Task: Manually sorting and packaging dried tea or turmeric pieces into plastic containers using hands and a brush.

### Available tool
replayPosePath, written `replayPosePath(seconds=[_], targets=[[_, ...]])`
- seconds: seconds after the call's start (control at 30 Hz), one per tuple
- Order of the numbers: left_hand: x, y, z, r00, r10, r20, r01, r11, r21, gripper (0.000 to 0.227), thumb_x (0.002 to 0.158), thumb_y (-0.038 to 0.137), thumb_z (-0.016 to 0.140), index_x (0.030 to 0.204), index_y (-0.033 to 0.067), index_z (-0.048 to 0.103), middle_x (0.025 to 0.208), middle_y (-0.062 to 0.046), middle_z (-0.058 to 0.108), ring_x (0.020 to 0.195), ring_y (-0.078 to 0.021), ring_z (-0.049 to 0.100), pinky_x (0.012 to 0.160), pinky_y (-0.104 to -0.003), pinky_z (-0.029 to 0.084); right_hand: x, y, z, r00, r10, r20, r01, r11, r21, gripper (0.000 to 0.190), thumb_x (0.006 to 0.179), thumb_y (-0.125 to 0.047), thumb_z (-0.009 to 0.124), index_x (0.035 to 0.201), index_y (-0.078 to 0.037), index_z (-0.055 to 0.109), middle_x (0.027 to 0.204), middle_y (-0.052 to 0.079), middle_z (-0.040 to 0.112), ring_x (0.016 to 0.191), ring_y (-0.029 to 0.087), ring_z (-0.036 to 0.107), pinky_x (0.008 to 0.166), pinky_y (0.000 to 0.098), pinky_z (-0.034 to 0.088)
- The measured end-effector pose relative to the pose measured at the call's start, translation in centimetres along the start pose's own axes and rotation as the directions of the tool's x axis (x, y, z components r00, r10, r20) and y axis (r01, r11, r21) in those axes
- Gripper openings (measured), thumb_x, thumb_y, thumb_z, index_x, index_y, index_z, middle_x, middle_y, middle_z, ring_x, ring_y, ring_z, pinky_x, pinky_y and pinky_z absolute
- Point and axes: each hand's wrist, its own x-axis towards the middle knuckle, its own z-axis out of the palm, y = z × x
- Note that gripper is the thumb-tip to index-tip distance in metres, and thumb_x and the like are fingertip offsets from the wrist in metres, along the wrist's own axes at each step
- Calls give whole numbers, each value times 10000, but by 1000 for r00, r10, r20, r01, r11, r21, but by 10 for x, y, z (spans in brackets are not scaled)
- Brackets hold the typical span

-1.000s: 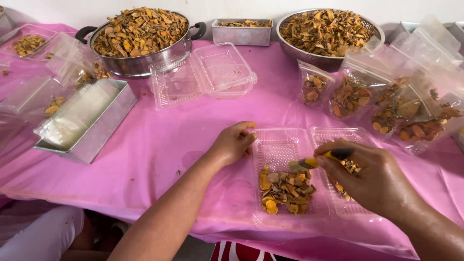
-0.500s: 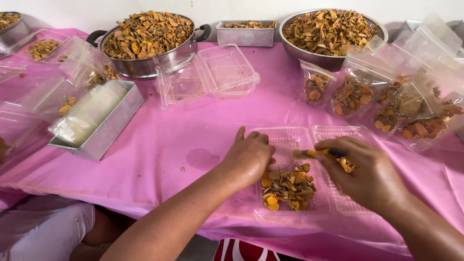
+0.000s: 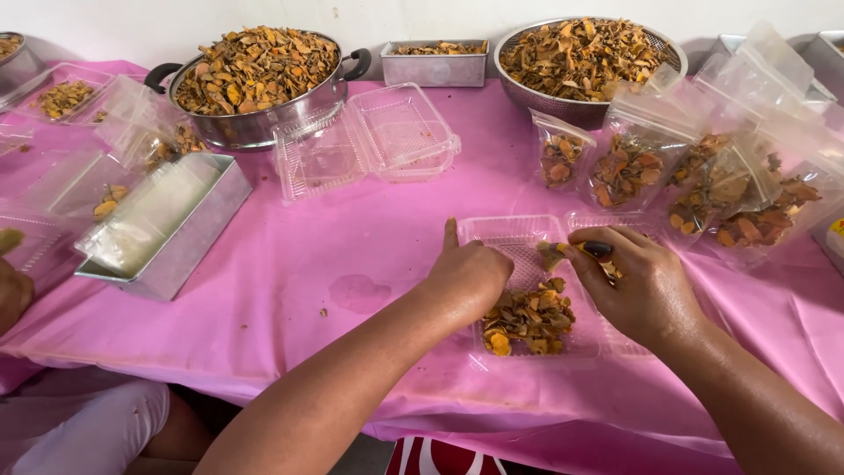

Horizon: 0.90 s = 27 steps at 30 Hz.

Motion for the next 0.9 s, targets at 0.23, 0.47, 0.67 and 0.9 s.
replayPosePath(seconds=[0.23, 0.47, 0.67, 0.9], targets=[[4, -7, -21, 994, -56, -94, 50, 997, -66, 256, 841, -84, 669, 936, 150, 709, 762, 21, 690, 826, -182, 711, 1313, -589, 65, 9, -12, -23, 994, 103, -23, -96, 974, 205, 145, 955, -34, 717, 1089, 11, 751, 1002, 90, 779, 882, 183, 743, 790, 301, 614], [15, -31, -16, 912, -175, -372, -102, 780, -617, 149, 918, 69, 706, 1052, 95, 766, 1015, -79, 807, 894, -201, 789, 825, -299, 655, 8, -32, -36, 897, 390, -208, -277, 863, 422, 166, 1064, -20, 653, 1180, 97, 674, 1035, 201, 732, 947, 286, 760, 777, 327, 642], [17, -27, -6, 874, -295, -387, -202, 505, -840, 164, 877, 68, 766, 1034, 111, 781, 969, -48, 815, 883, -156, 777, 812, -285, 632, -6, -35, -21, 877, 462, -131, -339, 790, 510, 114, 1069, -144, 590, 1034, -48, 642, 836, 118, 767, 429, 95, 528, 313, 229, 371], [18, -33, 3, 901, -318, -296, -236, 213, -948, 169, 864, 45, 786, 1032, 44, 770, 879, -111, 790, 808, -172, 747, 809, -285, 629, -7, -43, -40, 884, 455, -105, -389, 841, 375, 165, 1040, -146, 594, 1072, -9, 679, 754, 126, 717, 430, 136, 529, 307, 265, 348]])
